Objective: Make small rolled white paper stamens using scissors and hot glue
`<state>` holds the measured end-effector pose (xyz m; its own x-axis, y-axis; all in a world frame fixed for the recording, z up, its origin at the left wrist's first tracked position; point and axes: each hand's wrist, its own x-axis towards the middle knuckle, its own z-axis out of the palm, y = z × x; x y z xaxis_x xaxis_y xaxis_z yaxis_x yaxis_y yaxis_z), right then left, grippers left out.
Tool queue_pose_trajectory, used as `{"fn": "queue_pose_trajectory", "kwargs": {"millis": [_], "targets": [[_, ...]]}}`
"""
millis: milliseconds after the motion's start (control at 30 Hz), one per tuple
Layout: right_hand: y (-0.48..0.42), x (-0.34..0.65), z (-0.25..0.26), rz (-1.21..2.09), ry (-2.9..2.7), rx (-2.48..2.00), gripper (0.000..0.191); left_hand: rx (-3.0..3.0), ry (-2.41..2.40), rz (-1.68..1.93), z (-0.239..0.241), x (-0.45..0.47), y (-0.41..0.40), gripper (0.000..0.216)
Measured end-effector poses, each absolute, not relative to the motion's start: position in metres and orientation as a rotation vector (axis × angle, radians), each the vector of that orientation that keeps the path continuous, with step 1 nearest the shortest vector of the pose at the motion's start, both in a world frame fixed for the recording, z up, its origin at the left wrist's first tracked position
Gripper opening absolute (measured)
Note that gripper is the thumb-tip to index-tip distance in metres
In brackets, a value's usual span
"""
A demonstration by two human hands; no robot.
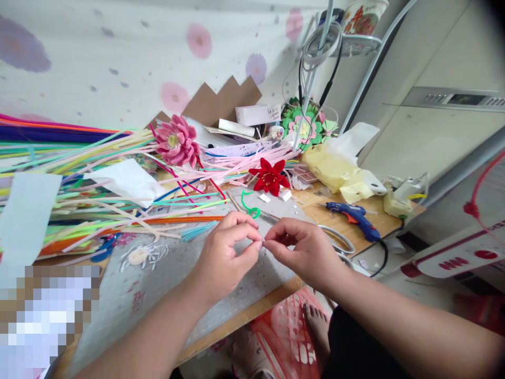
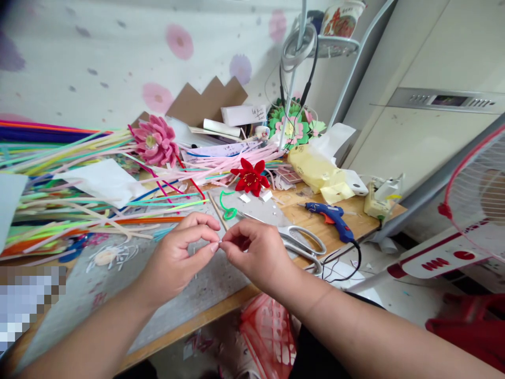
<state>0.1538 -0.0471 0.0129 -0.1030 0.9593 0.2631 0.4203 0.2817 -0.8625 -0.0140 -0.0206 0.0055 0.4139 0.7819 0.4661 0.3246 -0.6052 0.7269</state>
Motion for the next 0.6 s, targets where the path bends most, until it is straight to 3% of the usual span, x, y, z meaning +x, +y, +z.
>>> {"fn": "queue_pose_trajectory", "kwargs": {"millis": [400, 600], "targets": [[-0.0477, 0.1502, 0.0128, 0.834, -1.616, -1.259, 0.010, 2.119, 0.906, 1.120, 0.0076, -0.0135, -0.0209, 0.014], [-0.0455, 0.1564, 0.0148, 1.106, -1.569, -1.217, 0.019, 2.018, 0.952, 1.073, 0.0044, -0.0135, -0.0183, 0.013]]}}
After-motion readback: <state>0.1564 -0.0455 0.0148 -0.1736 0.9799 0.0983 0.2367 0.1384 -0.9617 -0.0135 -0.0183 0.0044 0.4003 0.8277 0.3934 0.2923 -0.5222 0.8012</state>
